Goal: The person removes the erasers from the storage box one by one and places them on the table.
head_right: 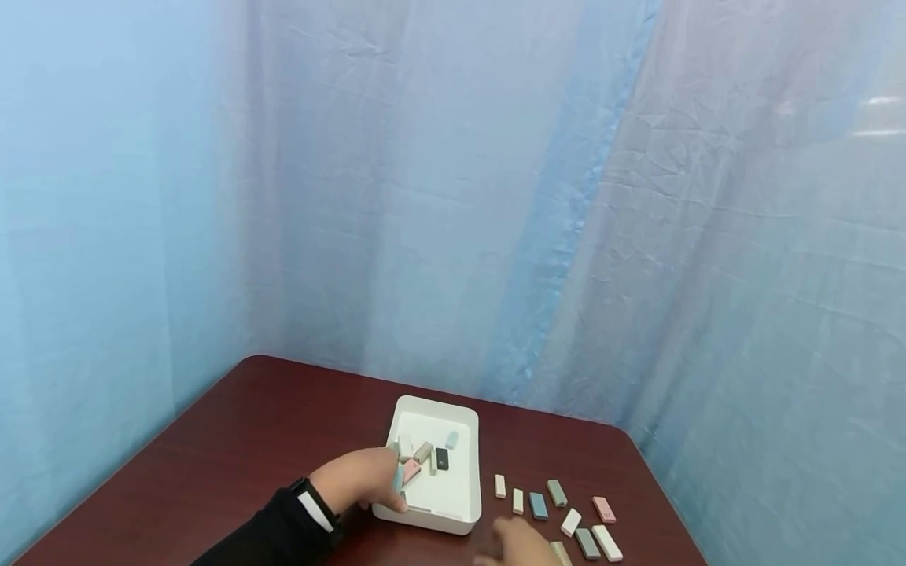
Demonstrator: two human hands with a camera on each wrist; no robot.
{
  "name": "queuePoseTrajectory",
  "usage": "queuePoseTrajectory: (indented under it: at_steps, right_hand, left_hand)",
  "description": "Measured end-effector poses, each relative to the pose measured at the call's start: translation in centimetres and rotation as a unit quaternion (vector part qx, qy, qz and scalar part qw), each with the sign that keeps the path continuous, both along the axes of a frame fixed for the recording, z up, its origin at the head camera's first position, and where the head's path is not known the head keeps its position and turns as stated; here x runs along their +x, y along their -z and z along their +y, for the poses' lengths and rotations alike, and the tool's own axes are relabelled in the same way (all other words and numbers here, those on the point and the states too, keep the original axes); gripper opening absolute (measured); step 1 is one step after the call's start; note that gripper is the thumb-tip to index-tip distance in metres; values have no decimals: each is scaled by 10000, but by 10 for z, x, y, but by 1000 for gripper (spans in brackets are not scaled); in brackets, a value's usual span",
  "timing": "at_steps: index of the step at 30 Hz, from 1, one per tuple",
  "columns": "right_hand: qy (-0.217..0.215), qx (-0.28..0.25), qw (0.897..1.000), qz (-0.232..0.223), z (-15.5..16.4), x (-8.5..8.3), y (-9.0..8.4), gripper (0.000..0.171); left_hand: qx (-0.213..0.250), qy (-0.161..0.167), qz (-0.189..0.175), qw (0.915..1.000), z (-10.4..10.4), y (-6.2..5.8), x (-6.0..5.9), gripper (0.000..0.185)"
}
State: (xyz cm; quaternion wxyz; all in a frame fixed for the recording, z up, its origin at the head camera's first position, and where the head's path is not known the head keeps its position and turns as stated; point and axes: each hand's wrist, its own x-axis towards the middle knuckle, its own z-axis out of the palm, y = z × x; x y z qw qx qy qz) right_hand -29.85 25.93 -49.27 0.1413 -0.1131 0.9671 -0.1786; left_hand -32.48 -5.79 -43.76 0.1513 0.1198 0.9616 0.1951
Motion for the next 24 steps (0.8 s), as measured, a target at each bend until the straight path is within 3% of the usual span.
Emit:
queuePoseTrajectory:
  at_steps: [2, 4, 9, 16, 21, 24]
  right_hand:
    - [669, -92, 9973, 284, -22, 7, -25, 66]
    - [1009, -267, 9932, 511, -41, 7, -42, 83]
    - [870, -562, 9945, 177, -66, -7, -50, 95]
    - [938, -301, 9948, -240, -76, -21, -43, 86]
    - [833, -241, 9961, -185, -81, -26, -48, 81]
    - [855, -110, 9961, -174, -92, -26, -52, 77]
  left_hand:
    - [5, -16, 20, 10000, 1, 2, -1, 45]
    - [30, -38, 30, 10000, 0, 3, -2, 44]
    - [43, 23, -4, 10000, 0, 5, -2, 44]
    - [-11, 48, 86, 10000, 0, 4, -1, 44]
    - [-145, 69, 193, 9997, -3, 0, -3, 45]
    - [-441, -3, 342, 9984, -6, 3, -7, 55]
